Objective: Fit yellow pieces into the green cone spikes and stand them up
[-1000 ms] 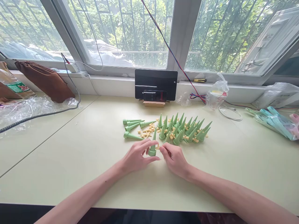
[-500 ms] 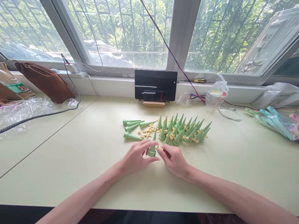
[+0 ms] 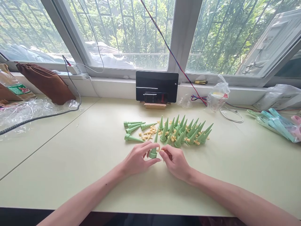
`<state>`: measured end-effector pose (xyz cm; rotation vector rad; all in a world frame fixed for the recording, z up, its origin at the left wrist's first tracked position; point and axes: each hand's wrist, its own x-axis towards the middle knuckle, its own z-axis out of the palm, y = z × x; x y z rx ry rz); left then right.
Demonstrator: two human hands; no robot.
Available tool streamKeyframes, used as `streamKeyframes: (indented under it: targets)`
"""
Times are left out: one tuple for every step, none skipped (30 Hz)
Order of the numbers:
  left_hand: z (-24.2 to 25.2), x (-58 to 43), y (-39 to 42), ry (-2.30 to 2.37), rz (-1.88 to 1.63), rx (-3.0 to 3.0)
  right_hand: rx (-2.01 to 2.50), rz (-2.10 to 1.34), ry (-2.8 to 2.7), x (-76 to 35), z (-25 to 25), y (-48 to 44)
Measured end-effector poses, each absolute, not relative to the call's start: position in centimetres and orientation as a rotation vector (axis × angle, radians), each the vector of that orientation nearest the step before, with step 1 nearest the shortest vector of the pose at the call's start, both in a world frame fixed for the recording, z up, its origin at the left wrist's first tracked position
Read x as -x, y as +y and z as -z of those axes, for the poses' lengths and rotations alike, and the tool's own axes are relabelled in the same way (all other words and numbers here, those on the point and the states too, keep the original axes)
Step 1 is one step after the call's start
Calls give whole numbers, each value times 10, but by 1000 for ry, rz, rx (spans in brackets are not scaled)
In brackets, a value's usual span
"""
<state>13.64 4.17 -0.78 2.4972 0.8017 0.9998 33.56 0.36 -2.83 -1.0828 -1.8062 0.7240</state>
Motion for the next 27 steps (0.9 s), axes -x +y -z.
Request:
streamKeyframes:
  targets:
    - [8, -137, 42, 806, -994, -2499, 1080, -721, -1802, -336, 28, 4]
    - [8, -137, 42, 807, -990, -2501, 1075, -712, -1800, -336, 28, 4]
    - [8, -137, 42, 808, -987, -2502, 1070, -699, -1800, -336, 28, 4]
    - [8, -136, 42, 808, -983, -2503, 1066, -687, -1801, -335, 28, 4]
    - [9, -136, 42, 807, -982, -2502, 1064, -676, -1802, -335, 29, 4]
    - [9, -136, 42, 806, -982, -2501, 1061, -667, -1804, -335, 29, 4]
    - [9, -136, 42, 806, -981, -2499, 1058, -659, -1805, -335, 29, 4]
    - [9, -136, 42, 806, -981, -2497, 1054, -654, -1805, -335, 30, 4]
    - [9, -136, 42, 807, -980, -2493, 1048, -650, -1804, -335, 30, 4]
    - [9, -136, 43, 808, -978, -2489, 1041, -647, -1801, -335, 30, 4]
    - [9, -136, 43, 812, -977, -2484, 1032, -643, -1794, -335, 30, 4]
    - [9, -136, 43, 816, -975, -2478, 1024, -639, -1785, -335, 30, 4]
    - [10, -136, 43, 820, -973, -2471, 1016, -633, -1777, -335, 30, 4]
    - [10, -136, 43, 824, -973, -2462, 1009, -625, -1771, -335, 30, 4]
    - [10, -136, 43, 828, -971, -2453, 1003, -617, -1766, -335, 30, 4]
    - [10, -136, 43, 834, -969, -2444, 1001, -612, -1762, -335, 30, 3]
    - [10, -136, 43, 840, -968, -2435, 1003, -610, -1762, -335, 30, 3]
    - [10, -136, 43, 844, -967, -2427, 1007, -611, -1761, -335, 30, 3]
    - [10, -136, 43, 848, -966, -2421, 1012, -612, -1759, -335, 30, 3]
    - [10, -136, 43, 849, -966, -2417, 1018, -614, -1756, -335, 31, 3]
    - [10, -136, 43, 849, -968, -2416, 1022, -615, -1753, -335, 30, 3]
    - [9, -136, 43, 850, -970, -2418, 1025, -615, -1750, -335, 30, 4]
    - [9, -136, 43, 849, -972, -2424, 1026, -612, -1748, -335, 30, 4]
    - [9, -136, 43, 847, -973, -2432, 1026, -611, -1747, -335, 30, 4]
    - [9, -136, 43, 843, -976, -2441, 1026, -612, -1749, -334, 29, 4]
    - [9, -136, 43, 839, -978, -2448, 1029, -617, -1754, -334, 29, 4]
    - [9, -136, 43, 833, -980, -2453, 1034, -623, -1762, -334, 28, 5]
